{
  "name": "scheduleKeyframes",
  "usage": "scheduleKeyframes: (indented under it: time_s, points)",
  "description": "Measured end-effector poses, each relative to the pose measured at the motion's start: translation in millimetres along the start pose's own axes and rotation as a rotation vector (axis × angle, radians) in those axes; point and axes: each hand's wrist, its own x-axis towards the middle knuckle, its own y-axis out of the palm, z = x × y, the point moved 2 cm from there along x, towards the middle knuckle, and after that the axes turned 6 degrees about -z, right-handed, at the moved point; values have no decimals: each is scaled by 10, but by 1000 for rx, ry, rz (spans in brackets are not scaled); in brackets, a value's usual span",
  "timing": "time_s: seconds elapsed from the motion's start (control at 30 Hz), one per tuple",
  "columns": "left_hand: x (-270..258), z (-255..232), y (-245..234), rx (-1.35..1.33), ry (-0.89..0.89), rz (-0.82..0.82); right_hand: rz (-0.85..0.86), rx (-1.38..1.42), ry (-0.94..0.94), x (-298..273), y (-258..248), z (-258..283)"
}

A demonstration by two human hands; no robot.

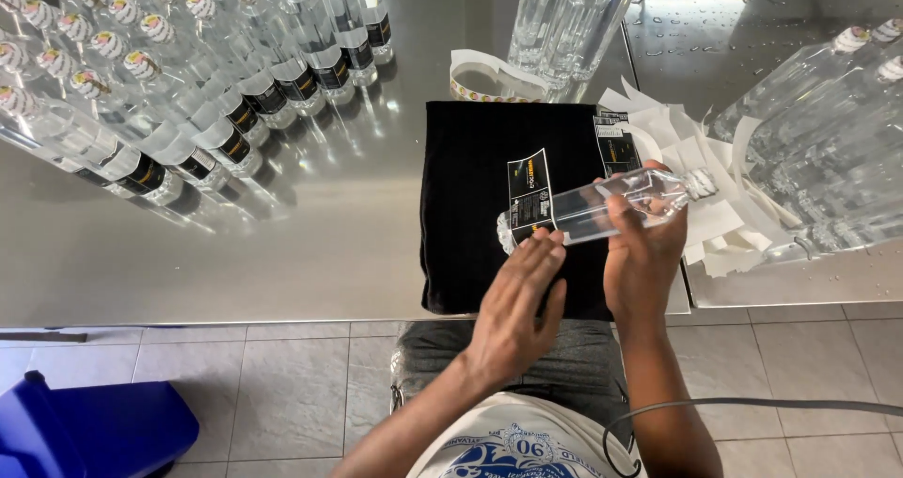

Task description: Manually applying adhesive labels to clear glass bottles on a production table.

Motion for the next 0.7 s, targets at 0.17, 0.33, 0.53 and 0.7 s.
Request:
scheduleKeyframes:
  time_s: [0.17, 0.33, 0.53, 0.7]
  points:
    - [-388, 132, 238, 440, 158, 79, -113, -9, -50, -199, -160, -104]
    - [-524, 216, 392, 567, 189, -2, -112, 2, -202, -375, -316, -86]
    - [-414, 194, 261, 446, 109, -40, 35, 115, -393, -540, -368, -75]
    - [-423, 114, 113, 57, 2, 232, 316, 328, -375, -552, -644, -88]
